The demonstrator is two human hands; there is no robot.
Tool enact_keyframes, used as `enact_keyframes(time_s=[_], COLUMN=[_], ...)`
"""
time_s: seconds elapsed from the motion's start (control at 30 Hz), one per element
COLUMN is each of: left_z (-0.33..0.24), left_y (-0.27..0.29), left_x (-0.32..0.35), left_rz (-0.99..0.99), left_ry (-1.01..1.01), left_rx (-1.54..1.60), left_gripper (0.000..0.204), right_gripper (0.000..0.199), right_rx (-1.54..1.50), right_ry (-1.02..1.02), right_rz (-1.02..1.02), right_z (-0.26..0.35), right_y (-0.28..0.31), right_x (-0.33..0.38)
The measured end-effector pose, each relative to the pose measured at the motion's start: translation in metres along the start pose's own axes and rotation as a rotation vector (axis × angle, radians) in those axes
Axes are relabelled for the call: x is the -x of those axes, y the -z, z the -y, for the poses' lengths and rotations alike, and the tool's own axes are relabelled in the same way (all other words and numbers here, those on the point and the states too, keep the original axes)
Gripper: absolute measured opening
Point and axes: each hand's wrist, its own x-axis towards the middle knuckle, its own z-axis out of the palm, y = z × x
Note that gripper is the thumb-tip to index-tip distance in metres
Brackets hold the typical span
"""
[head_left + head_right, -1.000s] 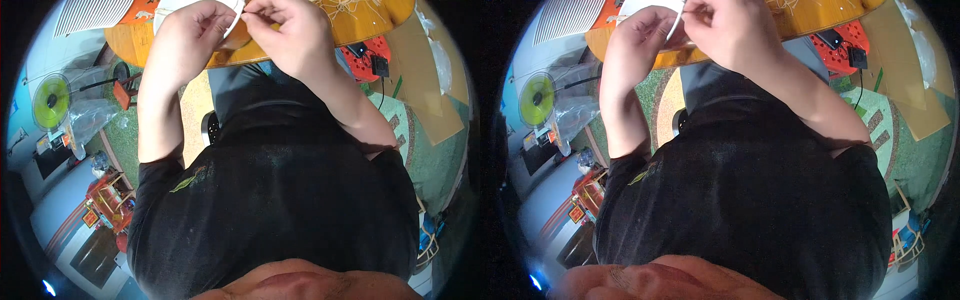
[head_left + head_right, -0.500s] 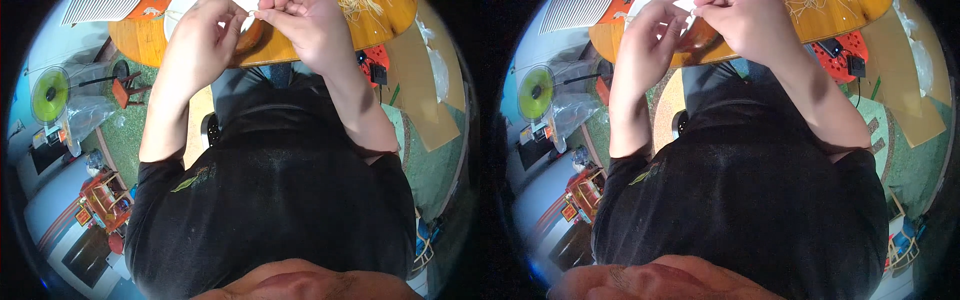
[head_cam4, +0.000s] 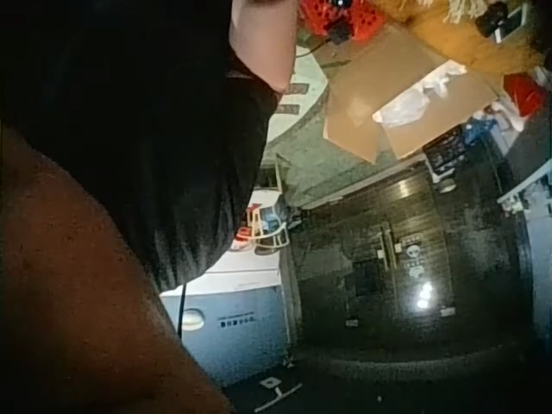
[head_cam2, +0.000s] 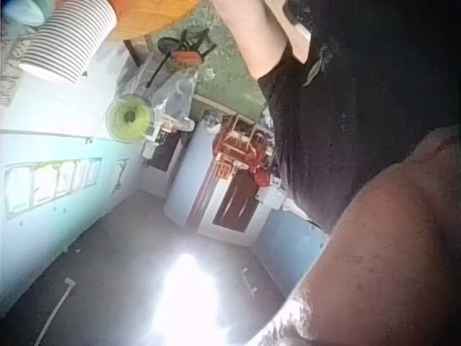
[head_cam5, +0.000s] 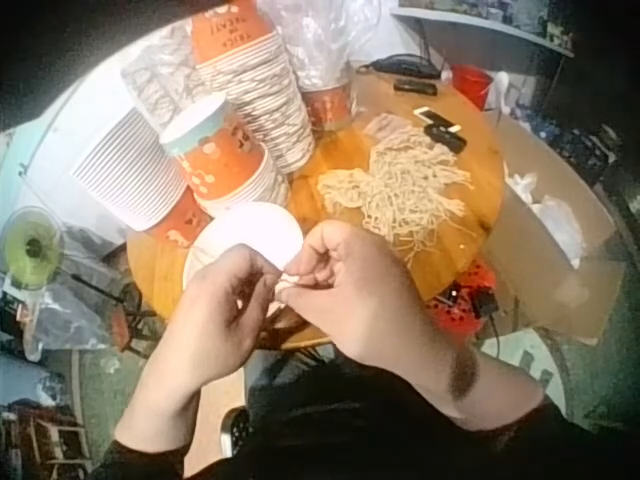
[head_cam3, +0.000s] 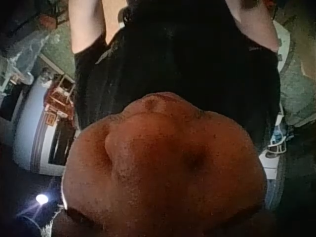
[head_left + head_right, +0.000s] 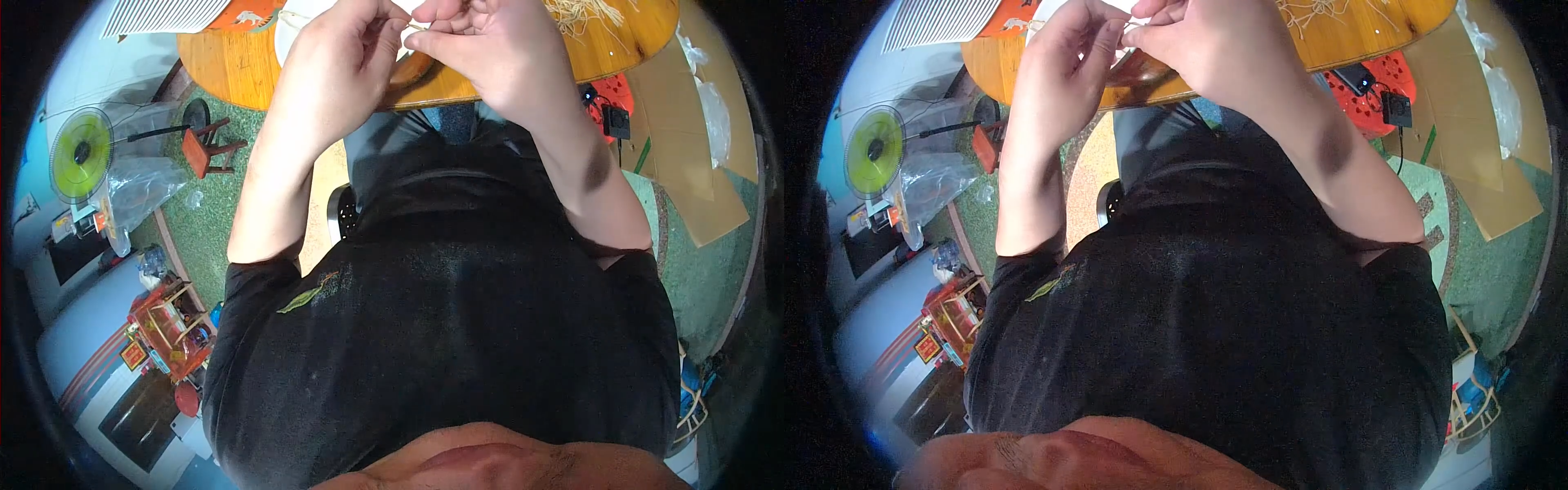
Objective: Attaching strings or ties to paper bowls for packaging or preparation.
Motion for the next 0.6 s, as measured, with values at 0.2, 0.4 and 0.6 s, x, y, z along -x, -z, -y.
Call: enact_keyframes(time_s=[0.2, 0.4, 0.6], left_z=[0.004, 0.009, 0.007], left_y=[-0.006, -0.011, -0.003], left_x=[0.003, 0.000, 0.002], left_rz=[-0.066, -0.112, -0.005], left_ry=[-0.082, -0.128, -0.140], left_rx=[-0.052, 0.052, -0.088], left_gripper=[0.006, 0.020, 0.021], right_gripper=[0.022, 0.024, 0.025], right_rx=[0.352, 0.345, 0.221], right_ry=[0.009, 0.248, -0.068], right_rz=[-0.112, -0.185, -0.225], right_z=[0.016, -0.013, 0.006], right_y=[-0.003, -0.002, -0.008], right_x=[0.002, -0.001, -0.003])
